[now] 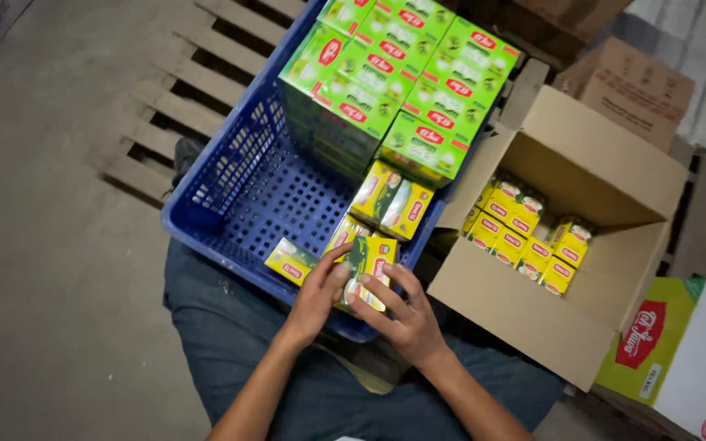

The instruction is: The person transfers small yellow and green boxes from a cardboard carton into a blue plastic basket, arranging them in neat rows. The person then moves the empty cardboard box aside and picks up a new white and green box from a nearby pallet.

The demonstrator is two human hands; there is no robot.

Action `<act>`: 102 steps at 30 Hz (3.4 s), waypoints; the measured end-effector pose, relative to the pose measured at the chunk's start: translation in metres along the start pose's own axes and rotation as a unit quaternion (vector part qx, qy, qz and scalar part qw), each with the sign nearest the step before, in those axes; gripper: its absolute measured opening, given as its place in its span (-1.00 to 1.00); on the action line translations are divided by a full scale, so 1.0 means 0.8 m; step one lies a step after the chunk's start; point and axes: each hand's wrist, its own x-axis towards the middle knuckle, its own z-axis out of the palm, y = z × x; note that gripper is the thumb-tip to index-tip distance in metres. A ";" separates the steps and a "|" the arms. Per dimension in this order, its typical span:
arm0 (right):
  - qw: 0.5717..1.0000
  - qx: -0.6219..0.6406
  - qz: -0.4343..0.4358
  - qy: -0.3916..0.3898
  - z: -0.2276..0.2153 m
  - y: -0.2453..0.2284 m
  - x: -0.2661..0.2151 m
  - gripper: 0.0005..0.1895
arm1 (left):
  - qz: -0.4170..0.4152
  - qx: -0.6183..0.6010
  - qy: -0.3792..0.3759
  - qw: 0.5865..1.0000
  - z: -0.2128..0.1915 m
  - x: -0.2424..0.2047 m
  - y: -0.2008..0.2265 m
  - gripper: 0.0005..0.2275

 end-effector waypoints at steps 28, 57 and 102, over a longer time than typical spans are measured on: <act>0.961 -0.032 0.252 0.107 -0.005 0.012 -0.108 -0.74 | 0.142 0.308 0.042 0.940 0.049 0.030 -0.010 -0.61; 0.877 -0.189 0.442 -0.015 -0.074 0.071 -0.111 -0.41 | 0.137 0.277 0.072 0.948 0.064 0.029 -0.008 -0.60; 0.526 0.024 0.817 -0.233 -0.086 0.402 -0.111 -0.20 | 0.318 0.446 0.123 0.827 -0.001 -0.022 -0.051 -0.75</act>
